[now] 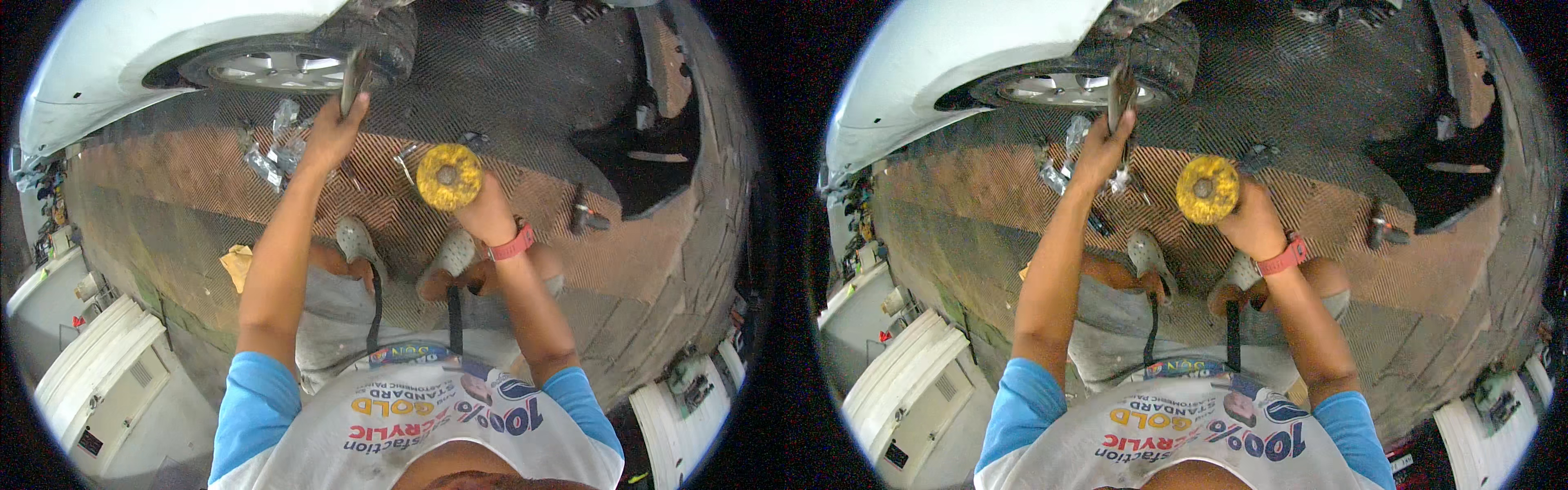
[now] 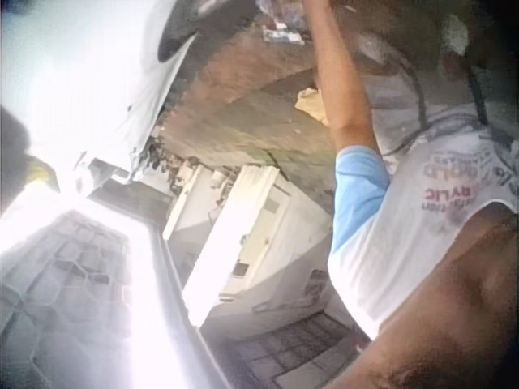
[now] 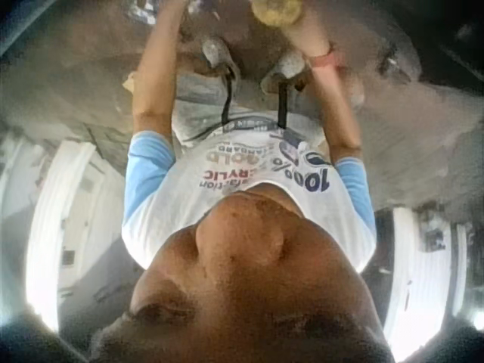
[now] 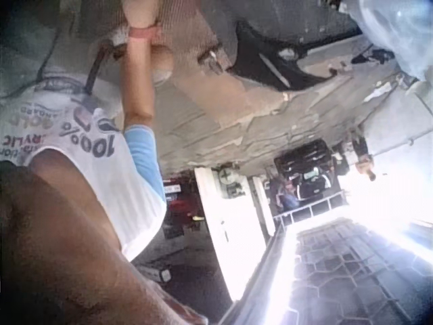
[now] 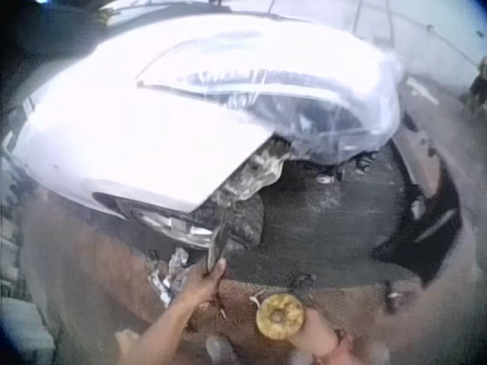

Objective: The person installs a black plastic wheel arch liner on the front left side of a white car. They unpack the part, position it into the wheel well, and secure it using a hammer and a power drill to fasten clips and screws.

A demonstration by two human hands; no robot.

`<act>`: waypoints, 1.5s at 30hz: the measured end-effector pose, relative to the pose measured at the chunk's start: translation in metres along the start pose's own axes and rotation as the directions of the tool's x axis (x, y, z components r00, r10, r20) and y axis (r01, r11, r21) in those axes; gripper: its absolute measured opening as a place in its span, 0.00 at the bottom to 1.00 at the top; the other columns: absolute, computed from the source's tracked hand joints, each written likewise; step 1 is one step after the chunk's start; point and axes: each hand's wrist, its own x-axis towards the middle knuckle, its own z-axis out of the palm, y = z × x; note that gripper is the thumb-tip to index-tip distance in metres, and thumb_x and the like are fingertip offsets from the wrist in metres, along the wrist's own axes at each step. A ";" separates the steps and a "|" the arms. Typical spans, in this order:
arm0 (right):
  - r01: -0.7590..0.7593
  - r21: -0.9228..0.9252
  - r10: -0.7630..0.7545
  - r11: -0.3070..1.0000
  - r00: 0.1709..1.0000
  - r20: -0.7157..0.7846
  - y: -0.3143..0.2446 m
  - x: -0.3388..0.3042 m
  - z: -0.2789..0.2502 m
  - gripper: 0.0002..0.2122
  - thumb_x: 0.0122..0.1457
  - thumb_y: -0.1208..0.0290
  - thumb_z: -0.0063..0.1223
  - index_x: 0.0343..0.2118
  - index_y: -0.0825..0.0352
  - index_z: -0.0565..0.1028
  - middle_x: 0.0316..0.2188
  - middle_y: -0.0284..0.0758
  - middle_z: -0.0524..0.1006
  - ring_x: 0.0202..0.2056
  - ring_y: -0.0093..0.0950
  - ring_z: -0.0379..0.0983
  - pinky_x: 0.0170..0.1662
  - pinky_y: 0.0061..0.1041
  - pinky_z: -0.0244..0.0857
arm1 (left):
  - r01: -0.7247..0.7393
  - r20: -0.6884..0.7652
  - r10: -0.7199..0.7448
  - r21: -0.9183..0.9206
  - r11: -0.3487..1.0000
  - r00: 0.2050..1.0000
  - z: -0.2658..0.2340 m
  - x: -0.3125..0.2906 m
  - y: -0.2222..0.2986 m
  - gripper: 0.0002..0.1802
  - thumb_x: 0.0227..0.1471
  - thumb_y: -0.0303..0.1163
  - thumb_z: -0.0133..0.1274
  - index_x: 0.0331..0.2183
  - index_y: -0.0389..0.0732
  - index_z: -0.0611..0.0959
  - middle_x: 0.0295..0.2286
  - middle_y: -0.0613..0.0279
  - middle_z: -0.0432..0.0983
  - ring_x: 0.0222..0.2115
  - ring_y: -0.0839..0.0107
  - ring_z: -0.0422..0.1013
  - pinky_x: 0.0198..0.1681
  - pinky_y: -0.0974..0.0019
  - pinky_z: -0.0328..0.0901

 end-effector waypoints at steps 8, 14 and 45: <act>0.319 0.067 -0.294 0.945 0.922 -0.251 0.077 0.054 0.046 0.18 0.52 0.77 0.63 0.48 0.68 0.76 0.44 0.38 0.81 0.44 0.31 0.79 0.49 0.29 0.71 | -0.343 -0.245 0.308 -0.116 0.932 0.919 -0.006 0.071 0.017 0.20 0.62 0.45 0.53 0.39 0.34 0.77 0.29 0.58 0.80 0.30 0.71 0.74 0.36 0.66 0.67; 0.408 -0.588 -0.701 0.698 0.557 -0.446 0.062 0.062 0.049 0.17 0.55 0.72 0.64 0.46 0.65 0.70 0.39 0.37 0.78 0.41 0.30 0.76 0.51 0.36 0.69 | -0.461 -0.339 0.398 -0.127 0.878 0.852 -0.006 0.080 0.008 0.21 0.56 0.43 0.60 0.40 0.35 0.79 0.31 0.54 0.81 0.33 0.66 0.77 0.39 0.60 0.69; 0.341 0.019 -0.185 0.940 0.556 -0.810 -0.010 0.066 0.110 0.14 0.54 0.65 0.68 0.36 0.68 0.76 0.31 0.35 0.79 0.34 0.32 0.77 0.42 0.31 0.71 | -0.526 -0.235 0.556 0.181 0.831 0.797 -0.041 0.095 0.037 0.18 0.44 0.38 0.67 0.27 0.30 0.86 0.19 0.52 0.81 0.20 0.67 0.77 0.30 0.61 0.70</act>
